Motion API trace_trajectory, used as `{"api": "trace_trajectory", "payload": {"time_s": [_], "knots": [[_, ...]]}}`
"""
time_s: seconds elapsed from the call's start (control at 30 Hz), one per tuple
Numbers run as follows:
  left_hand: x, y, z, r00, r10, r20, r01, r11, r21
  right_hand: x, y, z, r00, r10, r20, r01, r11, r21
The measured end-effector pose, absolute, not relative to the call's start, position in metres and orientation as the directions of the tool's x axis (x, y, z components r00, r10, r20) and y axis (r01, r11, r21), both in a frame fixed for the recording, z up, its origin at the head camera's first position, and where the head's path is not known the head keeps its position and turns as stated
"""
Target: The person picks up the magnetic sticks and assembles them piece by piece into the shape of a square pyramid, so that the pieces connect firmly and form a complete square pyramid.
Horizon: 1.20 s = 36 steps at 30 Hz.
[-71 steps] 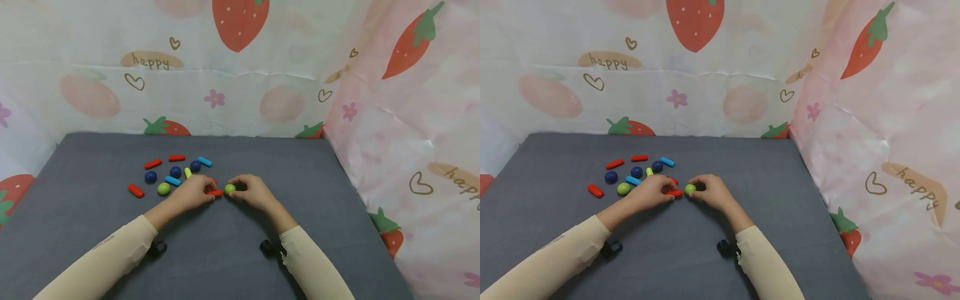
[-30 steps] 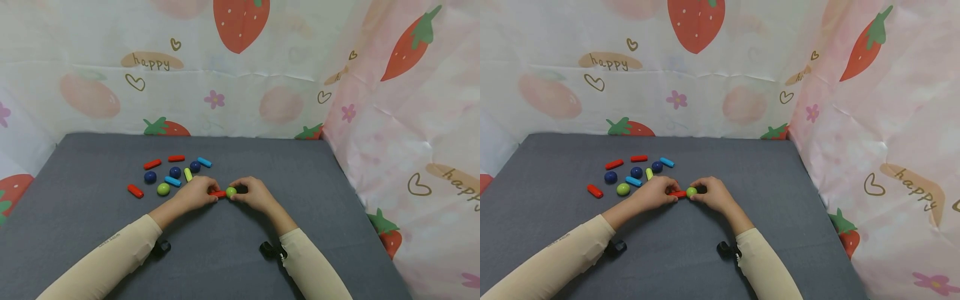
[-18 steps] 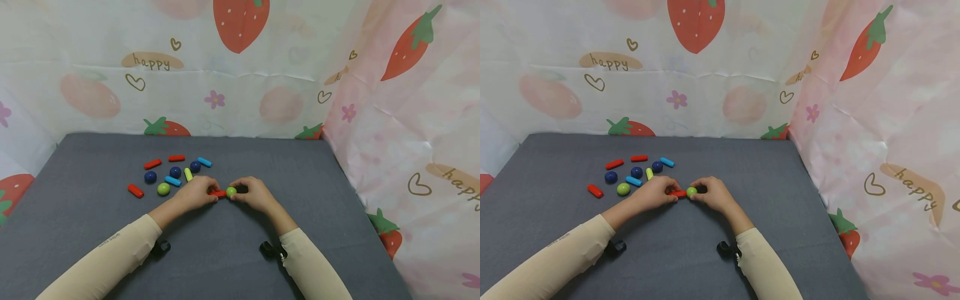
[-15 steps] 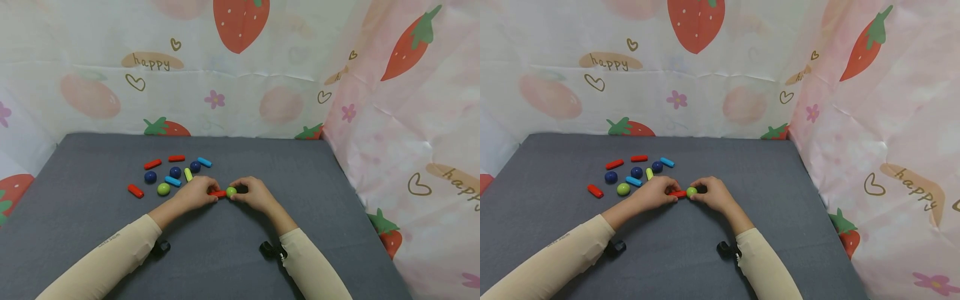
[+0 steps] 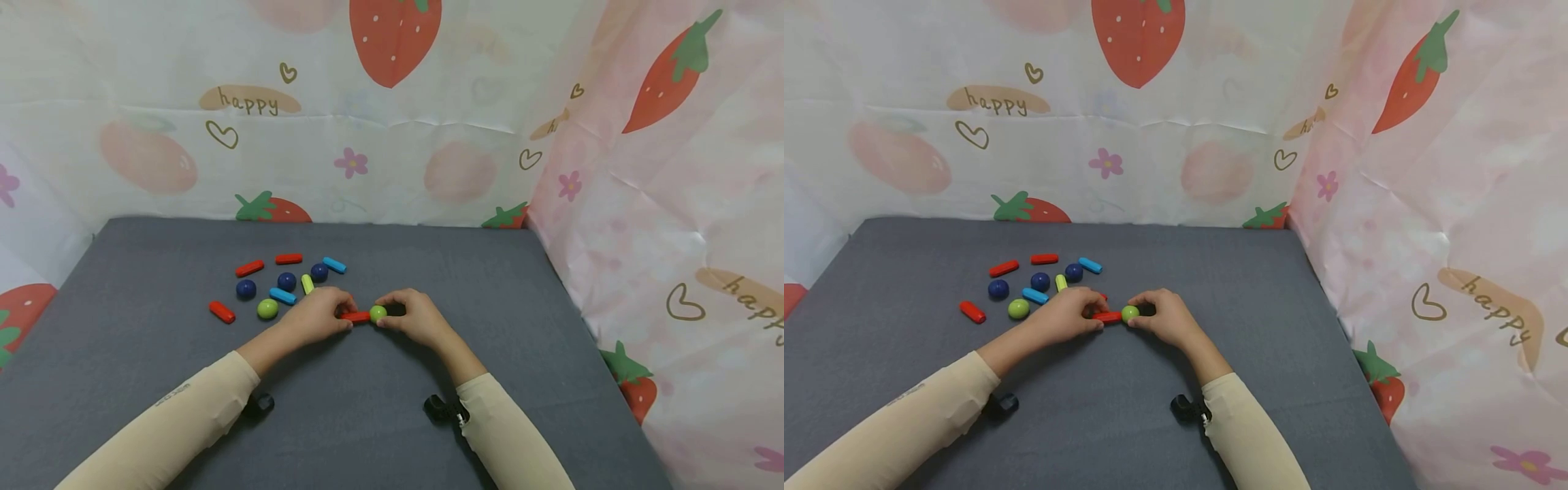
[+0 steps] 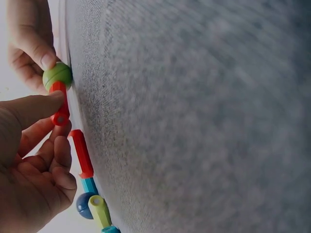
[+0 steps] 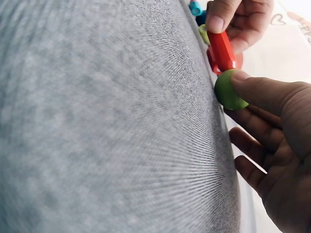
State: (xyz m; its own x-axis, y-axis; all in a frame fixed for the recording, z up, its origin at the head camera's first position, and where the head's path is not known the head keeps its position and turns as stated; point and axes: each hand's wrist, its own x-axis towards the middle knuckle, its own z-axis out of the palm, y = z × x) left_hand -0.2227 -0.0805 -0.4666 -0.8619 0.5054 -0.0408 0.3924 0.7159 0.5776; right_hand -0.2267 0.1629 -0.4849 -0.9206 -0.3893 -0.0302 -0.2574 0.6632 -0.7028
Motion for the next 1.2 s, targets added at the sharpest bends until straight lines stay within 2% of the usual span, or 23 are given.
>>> {"api": "trace_trajectory", "payload": {"time_s": [0.63,1.2], "knots": [[-0.213,-0.105,-0.453,-0.887,0.462,-0.018,0.365,0.724,0.585,-0.227,0.164,-0.486,-0.919,-0.393,-0.031,-0.262,0.666,-0.698],[-0.199,-0.161,-0.444,-0.92,0.384,0.078,0.355,0.735,0.578,-0.226,0.163,-0.485,-0.919,-0.393,-0.026,-0.263,0.663,-0.7]]}}
